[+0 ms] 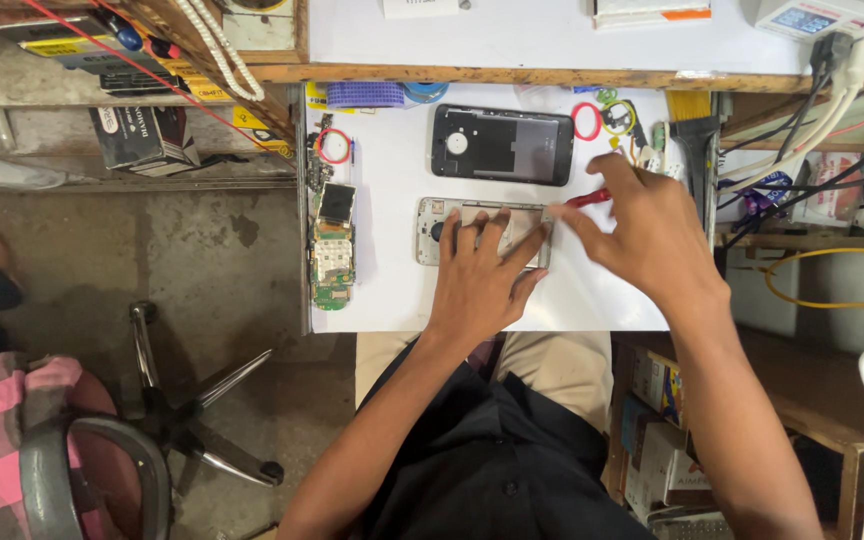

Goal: The person removes the back cover of a smartphone and then uses a screwdriver to unscrew multiple screws from the phone's internal frame. The back cover is placed on the table, and the phone remains open on the workbench.

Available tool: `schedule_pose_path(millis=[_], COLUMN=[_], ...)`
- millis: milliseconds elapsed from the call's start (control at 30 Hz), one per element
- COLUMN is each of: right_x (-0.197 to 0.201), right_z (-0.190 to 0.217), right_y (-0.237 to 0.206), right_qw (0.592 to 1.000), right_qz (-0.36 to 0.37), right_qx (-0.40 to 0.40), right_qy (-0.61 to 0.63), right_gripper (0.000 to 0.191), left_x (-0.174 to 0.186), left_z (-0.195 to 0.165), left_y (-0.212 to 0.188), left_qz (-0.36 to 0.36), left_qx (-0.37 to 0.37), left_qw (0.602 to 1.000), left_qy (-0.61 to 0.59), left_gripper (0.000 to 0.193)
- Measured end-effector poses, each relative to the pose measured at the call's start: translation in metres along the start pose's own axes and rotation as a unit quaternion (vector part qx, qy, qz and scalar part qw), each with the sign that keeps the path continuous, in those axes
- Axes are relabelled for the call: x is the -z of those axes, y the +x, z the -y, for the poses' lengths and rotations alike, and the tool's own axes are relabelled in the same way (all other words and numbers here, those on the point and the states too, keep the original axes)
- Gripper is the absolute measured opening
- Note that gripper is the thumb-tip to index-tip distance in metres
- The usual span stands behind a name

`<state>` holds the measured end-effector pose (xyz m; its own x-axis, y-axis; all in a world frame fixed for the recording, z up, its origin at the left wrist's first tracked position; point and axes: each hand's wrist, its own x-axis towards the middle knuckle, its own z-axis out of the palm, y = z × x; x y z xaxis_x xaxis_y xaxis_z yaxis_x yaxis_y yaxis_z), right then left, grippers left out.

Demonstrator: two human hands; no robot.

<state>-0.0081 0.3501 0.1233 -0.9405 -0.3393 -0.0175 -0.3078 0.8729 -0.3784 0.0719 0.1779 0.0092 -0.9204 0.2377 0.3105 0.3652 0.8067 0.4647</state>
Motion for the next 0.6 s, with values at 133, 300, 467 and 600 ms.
schedule_pose_path(millis=[133, 300, 467, 600], right_x=[0.006, 0.000, -0.011, -0.029], right_z=[0.005, 0.006, -0.011, -0.022], right_y=[-0.001, 0.002, -0.003, -0.007], right_qw=[0.992, 0.998, 0.994, 0.988], right_qz=[-0.031, 0.002, -0.060, -0.110], right_qx=[0.105, 0.014, 0.027, 0.019], right_qy=[0.062, 0.054, 0.087, 0.104], right_gripper=[0.035, 0.021, 0.034, 0.024], left_x=[0.000, -0.001, 0.000, 0.001], left_z=[0.000, 0.000, 0.000, -0.001], left_y=[-0.001, -0.002, -0.001, 0.000], left_qz=[-0.005, -0.004, 0.005, 0.017], left_qx=[-0.005, -0.004, 0.000, -0.008], left_qw=[1.000, 1.000, 1.000, 0.999], left_qy=[0.001, 0.000, 0.007, 0.029], left_gripper=[0.049, 0.049, 0.049, 0.052])
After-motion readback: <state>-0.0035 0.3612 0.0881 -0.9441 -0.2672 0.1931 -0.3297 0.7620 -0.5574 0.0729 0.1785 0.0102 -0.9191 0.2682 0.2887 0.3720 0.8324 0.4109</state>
